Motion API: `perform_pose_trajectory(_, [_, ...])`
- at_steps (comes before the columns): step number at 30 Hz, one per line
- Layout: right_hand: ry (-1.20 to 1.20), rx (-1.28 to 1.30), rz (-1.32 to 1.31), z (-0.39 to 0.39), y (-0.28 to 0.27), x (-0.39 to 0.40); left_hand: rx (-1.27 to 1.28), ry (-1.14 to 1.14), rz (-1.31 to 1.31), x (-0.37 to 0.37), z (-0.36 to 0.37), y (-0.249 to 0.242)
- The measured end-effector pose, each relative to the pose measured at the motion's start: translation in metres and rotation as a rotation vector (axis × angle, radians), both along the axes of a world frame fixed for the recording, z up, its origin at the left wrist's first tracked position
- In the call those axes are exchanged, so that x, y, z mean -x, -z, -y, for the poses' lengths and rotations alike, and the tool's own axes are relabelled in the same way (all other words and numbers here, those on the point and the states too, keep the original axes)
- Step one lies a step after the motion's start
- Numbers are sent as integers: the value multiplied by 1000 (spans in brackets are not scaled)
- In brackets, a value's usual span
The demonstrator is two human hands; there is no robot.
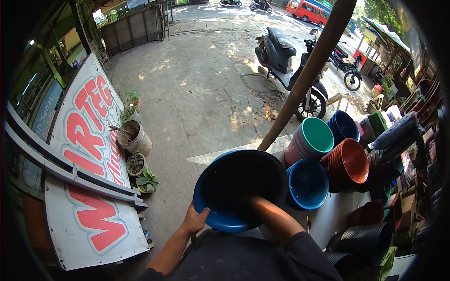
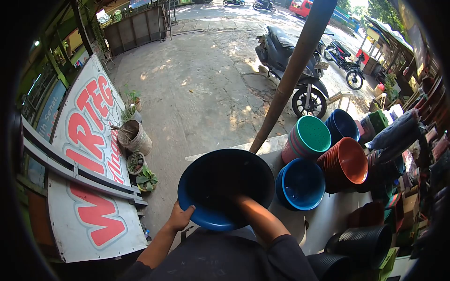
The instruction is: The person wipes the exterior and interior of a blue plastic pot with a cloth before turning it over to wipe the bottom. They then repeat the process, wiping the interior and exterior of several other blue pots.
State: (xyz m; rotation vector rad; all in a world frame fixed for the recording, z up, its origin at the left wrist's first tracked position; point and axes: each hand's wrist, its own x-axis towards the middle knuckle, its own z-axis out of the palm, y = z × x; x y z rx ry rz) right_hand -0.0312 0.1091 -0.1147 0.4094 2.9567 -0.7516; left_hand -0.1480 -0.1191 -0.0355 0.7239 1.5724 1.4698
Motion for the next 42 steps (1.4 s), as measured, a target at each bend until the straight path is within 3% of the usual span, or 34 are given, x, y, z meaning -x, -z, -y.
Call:
perform_pose_trajectory(1, [-14, 6, 1, 14, 0, -27, -25, -4, 1, -1, -1, 1])
perform_pose_trajectory(4, [-67, 25, 4, 27, 14, 0, 41, -61, 44, -3, -6, -1])
perform_pose_trajectory(10, [-161, 48, -5, 4, 24, -21, -11, -76, -67, 7, 0, 24])
perform_pose_trajectory(12, [-96, -210, 293, -9, 36, -9, 3, -80, 19, 4, -4, 15])
perform_pose_trajectory(13, [-98, -207, 298, -8, 36, 2, 18, -85, 102, 1, -5, 10])
perform_pose_trajectory(15, [34, 96, 536, -4, 35, 31, 36, -78, 78, -4, -7, 15])
perform_pose_trajectory(16, [32, 96, 535, 2, 32, 30, 53, -64, 46, -4, -8, 18])
perform_pose_trajectory(18, [-104, 226, 19, 23, 29, 19, 31, -105, 138, 1, -7, 31])
perform_pose_trajectory(19, [-104, 232, 22, 24, 26, 14, 6, -146, 233, 3, -5, 37])
perform_pose_trajectory(21, [-257, 309, 441, 19, 24, 1, 35, -168, 289, 10, -1, 46])
perform_pose_trajectory(23, [-393, 91, 945, 4, 28, 11, 159, -181, 392, 14, 5, 54])
perform_pose_trajectory(24, [-348, -129, 956, 3, -21, 8, 175, -183, 383, 14, 9, 62])
perform_pose_trajectory(26, [-275, -602, 644, -17, 39, -13, 172, -217, 428, 16, 3, 77])
perform_pose_trajectory(27, [-194, -912, 537, -39, 112, -13, 160, -187, 504, 16, -1, 78])
perform_pose_trajectory(28, [-182, -905, 535, -42, 99, -9, 167, -177, 496, 17, -4, 75])
perform_pose_trajectory(30, [-318, -1253, 116, -60, 54, 3, 227, -101, 587, 21, -10, 66])
perform_pose_trajectory(34, [-365, -1165, 45, -57, 48, 11, 266, -74, 552, 23, -12, 59])
perform_pose_trajectory(36, [-411, -972, 343, -43, 43, 7, 252, -90, 541, 21, -11, 50])
perform_pose_trajectory(37, [-410, -968, 344, -32, 45, 2, 211, -120, 490, 19, -10, 45])
perform_pose_trajectory(39, [-192, -488, 610, -9, 43, -5, 172, -150, 440, 18, -10, 44])
perform_pose_trajectory(42, [-194, -281, 709, 28, -35, -2, 155, -132, 347, 10, -7, 47])
